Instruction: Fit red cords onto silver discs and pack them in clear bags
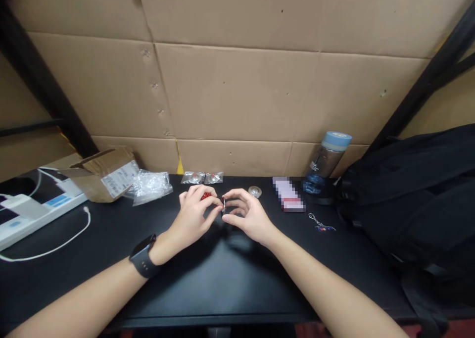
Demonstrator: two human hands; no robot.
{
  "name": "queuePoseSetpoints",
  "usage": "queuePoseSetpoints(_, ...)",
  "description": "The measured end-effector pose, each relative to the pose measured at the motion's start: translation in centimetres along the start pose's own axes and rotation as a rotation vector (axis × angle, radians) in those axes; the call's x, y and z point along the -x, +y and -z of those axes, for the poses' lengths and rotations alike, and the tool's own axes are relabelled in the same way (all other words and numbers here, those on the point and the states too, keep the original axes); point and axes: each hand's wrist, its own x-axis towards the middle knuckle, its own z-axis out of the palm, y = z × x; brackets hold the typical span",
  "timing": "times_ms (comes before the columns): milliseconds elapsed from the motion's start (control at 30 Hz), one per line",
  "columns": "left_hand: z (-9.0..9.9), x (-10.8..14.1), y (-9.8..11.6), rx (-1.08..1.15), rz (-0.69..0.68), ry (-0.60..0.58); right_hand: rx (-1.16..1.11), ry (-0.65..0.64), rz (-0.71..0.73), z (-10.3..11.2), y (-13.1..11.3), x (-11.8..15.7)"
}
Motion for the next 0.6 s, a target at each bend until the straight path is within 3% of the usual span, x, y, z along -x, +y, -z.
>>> queuePoseSetpoints(600,0.33,-0.08,0.27,0.010,0.018,0.000,-0.003,0.001,-0.043,-0.11,-0.22,0.04)
